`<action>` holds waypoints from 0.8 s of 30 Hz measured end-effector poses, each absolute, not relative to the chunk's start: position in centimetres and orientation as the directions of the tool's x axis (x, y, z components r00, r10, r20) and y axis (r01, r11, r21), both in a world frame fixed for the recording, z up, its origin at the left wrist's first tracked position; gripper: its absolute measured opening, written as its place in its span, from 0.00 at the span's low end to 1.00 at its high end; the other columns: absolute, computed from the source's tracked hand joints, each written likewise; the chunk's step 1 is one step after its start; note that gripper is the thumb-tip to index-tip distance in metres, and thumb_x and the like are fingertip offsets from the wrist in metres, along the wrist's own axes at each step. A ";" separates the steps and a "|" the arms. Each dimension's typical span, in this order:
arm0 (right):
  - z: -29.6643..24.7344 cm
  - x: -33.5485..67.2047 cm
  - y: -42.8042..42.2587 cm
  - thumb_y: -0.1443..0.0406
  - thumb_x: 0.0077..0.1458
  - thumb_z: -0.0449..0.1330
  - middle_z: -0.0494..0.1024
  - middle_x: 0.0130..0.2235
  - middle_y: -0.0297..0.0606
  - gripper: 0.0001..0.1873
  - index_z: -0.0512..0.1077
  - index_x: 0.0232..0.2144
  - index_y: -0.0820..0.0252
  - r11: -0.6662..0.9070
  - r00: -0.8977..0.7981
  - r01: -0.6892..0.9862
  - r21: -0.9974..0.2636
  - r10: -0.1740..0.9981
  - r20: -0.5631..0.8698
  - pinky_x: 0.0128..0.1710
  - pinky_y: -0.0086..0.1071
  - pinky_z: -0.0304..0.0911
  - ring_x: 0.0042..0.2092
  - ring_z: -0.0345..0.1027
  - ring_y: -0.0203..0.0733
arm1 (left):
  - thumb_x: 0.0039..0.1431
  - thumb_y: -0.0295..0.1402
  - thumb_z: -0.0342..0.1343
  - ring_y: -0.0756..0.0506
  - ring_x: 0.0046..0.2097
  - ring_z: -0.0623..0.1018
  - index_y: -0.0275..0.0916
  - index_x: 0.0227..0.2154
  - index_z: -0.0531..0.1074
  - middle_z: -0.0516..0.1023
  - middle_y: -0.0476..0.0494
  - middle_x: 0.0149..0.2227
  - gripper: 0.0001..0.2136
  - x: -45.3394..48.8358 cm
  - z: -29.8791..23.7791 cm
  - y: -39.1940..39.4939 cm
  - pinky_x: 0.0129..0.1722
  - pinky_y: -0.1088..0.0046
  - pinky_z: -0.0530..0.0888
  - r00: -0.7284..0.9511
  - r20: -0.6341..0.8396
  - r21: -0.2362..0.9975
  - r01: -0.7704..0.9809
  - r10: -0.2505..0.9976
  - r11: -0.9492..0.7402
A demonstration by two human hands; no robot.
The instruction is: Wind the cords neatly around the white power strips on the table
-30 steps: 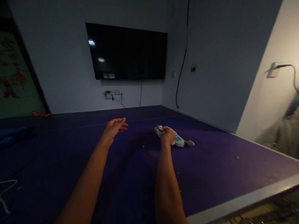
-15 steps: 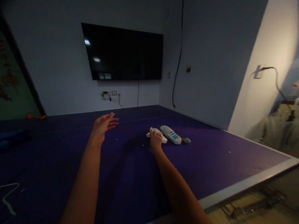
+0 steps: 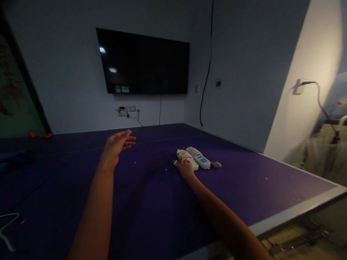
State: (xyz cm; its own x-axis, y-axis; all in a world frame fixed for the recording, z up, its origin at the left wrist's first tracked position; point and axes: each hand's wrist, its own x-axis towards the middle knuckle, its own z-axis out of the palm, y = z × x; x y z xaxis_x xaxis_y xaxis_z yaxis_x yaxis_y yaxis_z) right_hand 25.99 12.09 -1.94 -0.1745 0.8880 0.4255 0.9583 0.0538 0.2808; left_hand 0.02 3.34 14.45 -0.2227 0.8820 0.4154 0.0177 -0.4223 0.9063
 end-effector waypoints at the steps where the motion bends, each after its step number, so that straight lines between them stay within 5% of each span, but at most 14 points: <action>1: -2.0 25.9 12.0 0.77 0.56 0.45 0.70 0.48 0.59 0.18 0.71 0.43 0.70 0.050 -0.172 0.958 0.283 0.890 0.423 0.35 0.36 0.64 0.41 0.69 0.48 | 0.51 0.42 0.58 0.52 0.26 0.76 0.36 0.34 0.72 0.79 0.41 0.32 0.14 0.0 14.5 3.3 0.27 0.78 0.69 -0.224 0.422 0.904 0.027 0.878 -0.428; 10: -1.6 25.1 11.0 0.77 0.56 0.46 0.70 0.48 0.57 0.17 0.73 0.39 0.69 0.043 -0.146 0.967 0.251 0.903 0.404 0.34 0.36 0.65 0.43 0.69 0.49 | 0.50 0.43 0.58 0.51 0.28 0.77 0.36 0.34 0.73 0.80 0.40 0.34 0.15 -0.3 15.2 2.2 0.28 0.78 0.69 -0.267 0.483 0.874 0.086 0.834 -0.479; 18: -1.3 25.8 10.7 0.74 0.58 0.42 0.62 0.57 0.55 0.22 0.66 0.51 0.62 0.008 -0.097 0.977 0.212 0.906 0.412 0.35 0.38 0.65 0.43 0.70 0.48 | 0.50 0.42 0.58 0.51 0.27 0.76 0.36 0.33 0.73 0.79 0.41 0.33 0.14 -0.3 15.3 2.1 0.27 0.77 0.70 -0.277 0.491 0.869 0.086 0.826 -0.488; 24: -0.9 25.6 10.3 0.74 0.58 0.42 0.67 0.53 0.55 0.21 0.67 0.48 0.64 -0.019 -0.064 0.981 0.192 0.906 0.418 0.35 0.38 0.62 0.41 0.69 0.47 | 0.50 0.41 0.58 0.52 0.27 0.76 0.36 0.33 0.73 0.79 0.41 0.32 0.13 -0.1 15.1 2.3 0.27 0.78 0.69 -0.266 0.481 0.875 0.084 0.835 -0.477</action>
